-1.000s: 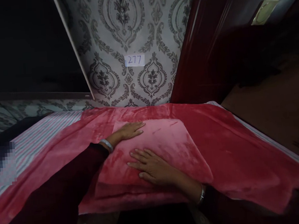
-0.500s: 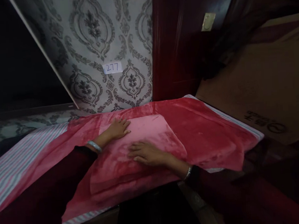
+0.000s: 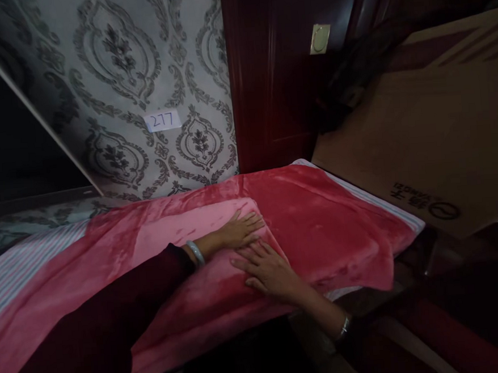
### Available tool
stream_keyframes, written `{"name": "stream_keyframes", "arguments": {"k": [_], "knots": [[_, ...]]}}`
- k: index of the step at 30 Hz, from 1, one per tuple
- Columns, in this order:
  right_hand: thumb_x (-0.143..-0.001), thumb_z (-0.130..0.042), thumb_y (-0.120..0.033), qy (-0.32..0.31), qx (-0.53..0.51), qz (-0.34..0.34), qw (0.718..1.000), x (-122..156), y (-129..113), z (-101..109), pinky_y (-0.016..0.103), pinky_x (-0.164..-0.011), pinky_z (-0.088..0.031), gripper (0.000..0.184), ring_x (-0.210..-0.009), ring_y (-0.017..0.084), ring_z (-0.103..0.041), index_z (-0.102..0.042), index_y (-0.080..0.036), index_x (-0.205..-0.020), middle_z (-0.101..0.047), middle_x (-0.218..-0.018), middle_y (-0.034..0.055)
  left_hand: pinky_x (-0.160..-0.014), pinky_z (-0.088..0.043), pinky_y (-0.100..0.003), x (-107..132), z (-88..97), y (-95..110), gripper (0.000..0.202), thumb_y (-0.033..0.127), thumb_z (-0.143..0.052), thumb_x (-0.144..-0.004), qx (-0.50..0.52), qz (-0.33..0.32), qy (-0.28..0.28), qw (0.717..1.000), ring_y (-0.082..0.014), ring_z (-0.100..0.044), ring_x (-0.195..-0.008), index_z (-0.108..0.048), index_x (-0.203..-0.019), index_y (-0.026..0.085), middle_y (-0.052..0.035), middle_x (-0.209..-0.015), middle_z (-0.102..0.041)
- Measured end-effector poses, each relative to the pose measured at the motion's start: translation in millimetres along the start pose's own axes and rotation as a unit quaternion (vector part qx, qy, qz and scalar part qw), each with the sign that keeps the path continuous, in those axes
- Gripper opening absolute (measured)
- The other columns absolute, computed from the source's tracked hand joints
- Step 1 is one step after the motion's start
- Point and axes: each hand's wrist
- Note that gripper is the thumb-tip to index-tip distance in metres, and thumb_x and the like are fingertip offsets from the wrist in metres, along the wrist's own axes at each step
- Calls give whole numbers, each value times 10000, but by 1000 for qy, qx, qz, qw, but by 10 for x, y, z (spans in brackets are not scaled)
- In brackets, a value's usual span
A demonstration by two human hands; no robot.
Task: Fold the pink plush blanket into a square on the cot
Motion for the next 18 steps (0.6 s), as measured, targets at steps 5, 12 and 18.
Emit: {"name": "stream_keyframes", "arguments": {"k": [5, 12, 18], "knots": [[-1041, -479, -507, -5, -24, 0, 1000, -1, 33, -59, 531, -1259, -172, 540, -1551, 264, -202, -408, -368, -1558, -325, -1660, -9, -1235, -101, -634, -247, 70, -413, 628, 555, -325, -1028, -5, 78, 15, 997, -315, -121, -1581, -322, -1595, 285, -101, -1698, -219], [-1043, -463, -531, 7, -22, 5, 1000, 7, 50, -67, 510, -1271, -155, 546, -1555, 252, -191, -405, -368, -1561, -320, -1661, -26, -1244, -249, -332, -514, 92, -696, 700, 587, -224, -1028, 62, 146, 41, 987, -202, -398, -1483, -454, -1530, 156, -100, -1593, -452], [-1036, -497, -504, 22, 17, 5, 1000, 4, 49, -70, 490, -1254, -213, 542, -1546, 241, -223, -420, -362, -1554, -344, -1650, -16, -1263, -206, -408, -520, 85, -615, 641, 523, -215, -1042, 20, 185, 60, 981, -221, -342, -1515, -401, -1566, 205, -74, -1624, -405]]}}
Point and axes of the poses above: each hand's wrist, its own x-axis away from the middle knuckle, its own z-axis out of the back of the hand, y = z × x
